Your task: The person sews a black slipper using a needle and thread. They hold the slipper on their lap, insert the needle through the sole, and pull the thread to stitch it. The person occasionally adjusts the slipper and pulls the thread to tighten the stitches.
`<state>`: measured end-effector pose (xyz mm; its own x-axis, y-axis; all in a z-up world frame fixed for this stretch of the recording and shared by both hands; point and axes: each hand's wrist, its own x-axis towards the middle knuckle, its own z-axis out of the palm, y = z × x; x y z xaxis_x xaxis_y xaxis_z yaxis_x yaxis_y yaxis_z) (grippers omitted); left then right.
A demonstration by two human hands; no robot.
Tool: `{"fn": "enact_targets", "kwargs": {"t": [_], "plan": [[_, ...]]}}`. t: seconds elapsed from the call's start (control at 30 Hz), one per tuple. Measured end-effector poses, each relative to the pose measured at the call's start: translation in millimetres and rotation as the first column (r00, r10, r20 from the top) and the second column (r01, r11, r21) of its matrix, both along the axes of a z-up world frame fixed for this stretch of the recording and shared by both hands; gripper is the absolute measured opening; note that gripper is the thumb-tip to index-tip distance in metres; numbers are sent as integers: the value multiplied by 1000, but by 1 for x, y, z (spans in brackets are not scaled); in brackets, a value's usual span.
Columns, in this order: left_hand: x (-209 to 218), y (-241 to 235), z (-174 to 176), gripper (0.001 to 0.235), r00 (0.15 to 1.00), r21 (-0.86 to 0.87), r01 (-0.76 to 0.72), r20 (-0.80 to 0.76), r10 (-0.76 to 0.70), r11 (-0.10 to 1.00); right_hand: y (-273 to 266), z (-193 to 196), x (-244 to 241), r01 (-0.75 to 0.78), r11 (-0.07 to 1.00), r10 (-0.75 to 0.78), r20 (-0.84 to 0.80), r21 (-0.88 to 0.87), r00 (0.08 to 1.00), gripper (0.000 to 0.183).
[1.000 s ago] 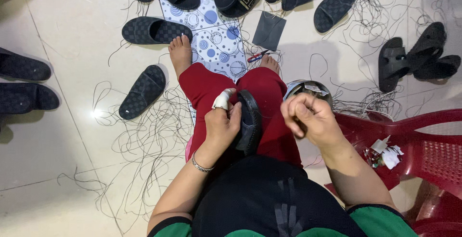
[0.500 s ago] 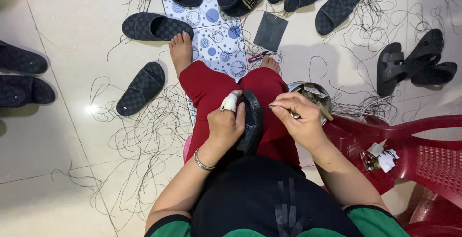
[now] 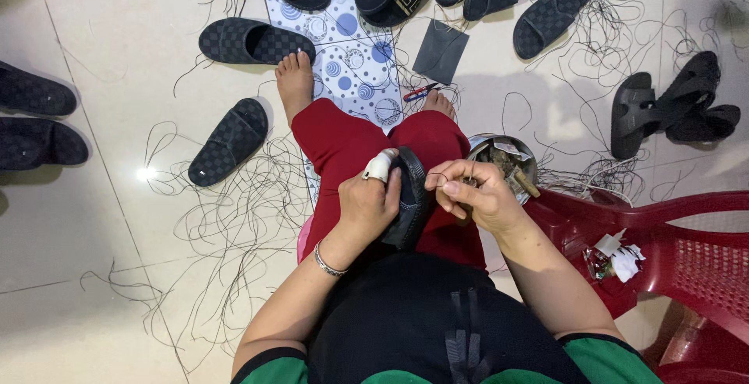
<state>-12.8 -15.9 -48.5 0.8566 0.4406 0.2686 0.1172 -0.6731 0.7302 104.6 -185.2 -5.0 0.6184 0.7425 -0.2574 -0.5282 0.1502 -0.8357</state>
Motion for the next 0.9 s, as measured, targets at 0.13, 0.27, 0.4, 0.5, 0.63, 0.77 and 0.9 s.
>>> {"fn": "enact_targets", "kwargs": {"t": [0.13, 0.27, 0.4, 0.5, 0.63, 0.77, 0.9], "plan": [[-1, 1, -2, 29, 1000, -17, 16, -14, -16, 1000, -2, -6, -3, 58, 998, -57, 47, -26, 997, 8], [-1, 2, 5, 28, 999, -35, 24, -22, -25, 999, -2, -5, -3, 27, 1000, -27, -15, 1, 1000, 11], [-4, -2, -9, 25, 1000, -52, 1, -29, -2, 999, -11, 0, -3, -19, 987, 42, 144, -158, 989, 21], [-2, -2, 6, 20, 999, -179, -39, 5, 40, 983, -7, 22, -10, -143, 956, 214, 275, -256, 937, 17], [-14, 14, 11, 24, 997, -368, -70, 17, 81, 927, -3, 41, 0, -225, 922, 342, 392, -314, 854, 21], [-22, 15, 40, 34, 996, -835, -63, -23, 81, 547, 6, 37, -8, -219, 946, 299, 380, -240, 875, 21], [-16, -4, 53, 34, 995, -939, 81, 96, 29, 333, 31, 14, -36, 231, 942, 154, 926, -242, 344, 4]]}}
